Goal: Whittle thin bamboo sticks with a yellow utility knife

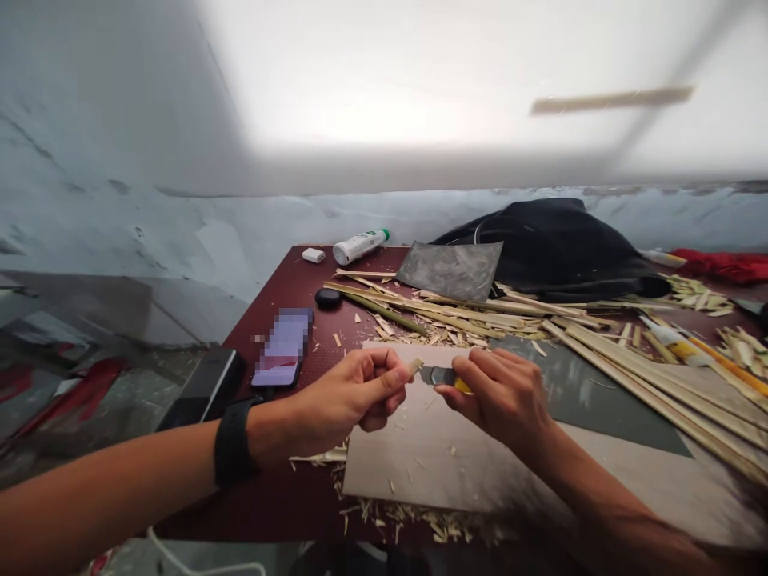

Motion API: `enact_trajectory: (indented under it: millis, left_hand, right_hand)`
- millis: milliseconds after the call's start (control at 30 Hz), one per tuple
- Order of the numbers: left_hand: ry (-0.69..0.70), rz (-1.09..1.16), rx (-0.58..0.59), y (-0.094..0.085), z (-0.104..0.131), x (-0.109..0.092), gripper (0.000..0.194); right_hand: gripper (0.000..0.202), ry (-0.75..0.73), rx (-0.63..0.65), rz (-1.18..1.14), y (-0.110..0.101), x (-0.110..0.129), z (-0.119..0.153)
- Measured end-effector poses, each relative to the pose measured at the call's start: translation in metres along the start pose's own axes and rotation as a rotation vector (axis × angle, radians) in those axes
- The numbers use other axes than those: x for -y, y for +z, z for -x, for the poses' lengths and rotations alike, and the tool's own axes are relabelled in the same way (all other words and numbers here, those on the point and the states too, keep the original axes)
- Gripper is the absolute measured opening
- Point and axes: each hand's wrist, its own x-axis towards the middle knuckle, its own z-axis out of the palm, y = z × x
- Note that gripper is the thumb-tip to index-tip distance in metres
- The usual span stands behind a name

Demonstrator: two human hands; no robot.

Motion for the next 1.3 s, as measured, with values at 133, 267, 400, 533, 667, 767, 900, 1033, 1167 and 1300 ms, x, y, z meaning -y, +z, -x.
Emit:
enact_trajectory:
  millis: [133, 267, 400, 533, 667, 767, 900, 1033, 1167, 1300]
  left_hand:
    - [0.015, 0.021, 0.045, 0.01, 0.007, 0.003, 0.031]
    - [0.012, 0.03, 0.083, 0.015, 0.011, 0.01, 0.034]
    - [-0.001, 0.011, 0.059, 0.012, 0.012, 0.012, 0.033]
    - [-0.008, -0.034, 0.029, 0.004, 0.031, 0.018, 0.033]
    - [-0.098, -0.148, -0.096, -0.006, 0.054, 0.028, 0.032]
    - [-0.051, -0.126, -0.152, -0.01, 0.053, 0.032, 0.034]
    - [-0.096, -0.122, -0.119, -0.008, 0.043, 0.033, 0.039]
    - [-0.059, -0.134, -0.124, -0.01, 0.042, 0.037, 0.035]
    - [-0.014, -0.111, -0.109, -0.009, 0.042, 0.039, 0.029]
    - [-0.031, -0.028, -0.039, -0.005, 0.044, 0.041, 0.026]
  right_hand:
    - [0.039, 0.02, -0.005, -0.083, -0.005, 0.01, 0.001]
    - [0.041, -0.001, -0.011, -0.085, -0.01, 0.028, -0.003]
    - [0.041, 0.012, 0.014, -0.025, -0.006, 0.034, -0.003]
    - [0.033, 0.298, -0.055, 0.048, -0.011, -0.008, 0.005]
    - [0.022, 0.465, -0.095, 0.163, -0.025, -0.046, 0.022]
    - [0.017, 0.244, 0.052, -0.017, -0.025, -0.026, 0.026]
    - [0.02, 0.141, 0.151, -0.14, -0.017, 0.018, 0.018]
    - [0.024, 0.095, 0.18, -0.191, -0.014, 0.039, 0.014]
    - [0.027, 0.057, 0.218, -0.242, -0.01, 0.052, 0.013]
    - [0.034, 0.036, 0.185, -0.28, -0.008, 0.062, 0.008]
